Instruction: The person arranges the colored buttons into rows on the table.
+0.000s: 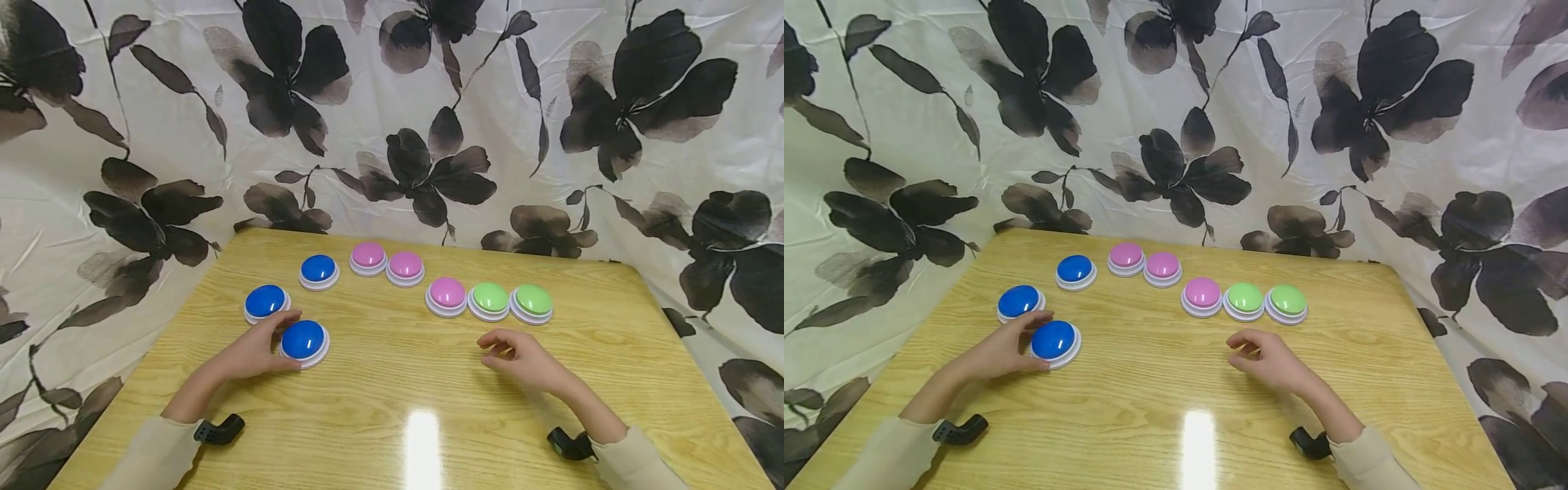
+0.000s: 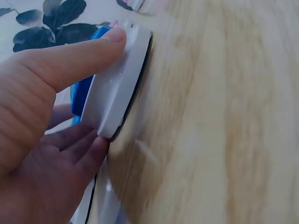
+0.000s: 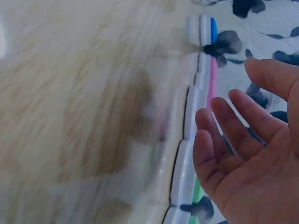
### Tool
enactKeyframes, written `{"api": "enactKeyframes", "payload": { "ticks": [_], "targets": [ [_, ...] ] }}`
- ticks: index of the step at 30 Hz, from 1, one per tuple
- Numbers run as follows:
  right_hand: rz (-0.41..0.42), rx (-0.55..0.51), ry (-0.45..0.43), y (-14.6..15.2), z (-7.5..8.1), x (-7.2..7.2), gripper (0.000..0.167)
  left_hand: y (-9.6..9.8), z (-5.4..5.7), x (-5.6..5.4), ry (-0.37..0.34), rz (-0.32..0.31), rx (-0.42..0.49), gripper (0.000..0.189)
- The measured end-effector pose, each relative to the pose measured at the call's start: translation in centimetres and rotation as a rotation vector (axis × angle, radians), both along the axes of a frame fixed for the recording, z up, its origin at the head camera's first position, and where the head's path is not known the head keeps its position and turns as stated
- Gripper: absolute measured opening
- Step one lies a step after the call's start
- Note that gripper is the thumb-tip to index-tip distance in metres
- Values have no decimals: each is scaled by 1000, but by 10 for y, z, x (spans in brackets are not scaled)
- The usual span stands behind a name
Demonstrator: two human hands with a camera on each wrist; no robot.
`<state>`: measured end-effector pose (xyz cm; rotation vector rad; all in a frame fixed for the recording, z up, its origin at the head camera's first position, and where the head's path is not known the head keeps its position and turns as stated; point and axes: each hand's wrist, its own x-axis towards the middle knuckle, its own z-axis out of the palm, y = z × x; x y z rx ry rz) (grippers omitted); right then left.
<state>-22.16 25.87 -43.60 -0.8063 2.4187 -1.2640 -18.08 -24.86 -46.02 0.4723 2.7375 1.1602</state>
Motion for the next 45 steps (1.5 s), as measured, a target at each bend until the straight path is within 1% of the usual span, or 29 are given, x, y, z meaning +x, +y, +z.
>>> {"api": "enactKeyframes", "payload": {
  "ticks": [6, 11, 16, 21, 23, 30, 34, 40, 45],
  "targets": [
    [-49, 36, 5, 11, -4, 4, 32, 4, -4, -4, -8, 37, 25, 88],
    [-59, 51, 6, 16, -4, 4, 33, 14, -3, -7, 3, 43, 22, 84],
    [-48, 44, 6, 15, -2, 2, 32, 27, -1, -10, -9, 20, 17, 85],
    [-29, 30, 14, 12, 1, 1, 32, 40, -2, -14, -16, -8, 14, 84],
    [-19, 27, 10, 10, 2, 1, 32, 45, -3, -16, -18, -15, 11, 84],
    [10, 8, 1, 1, 3, 2, 32, 63, -1, -19, -36, -32, 6, 84],
    [14, 11, -14, -3, 1, 2, 32, 75, 0, -22, -48, -63, 10, 83],
    [33, 0, -5, -8, -3, 0, 31, 97, -1, -31, -55, -131, -10, 81],
    [36, -2, -16, -13, -4, -1, 32, 117, -1, -39, -30, -187, -23, 79]
  ]
}}
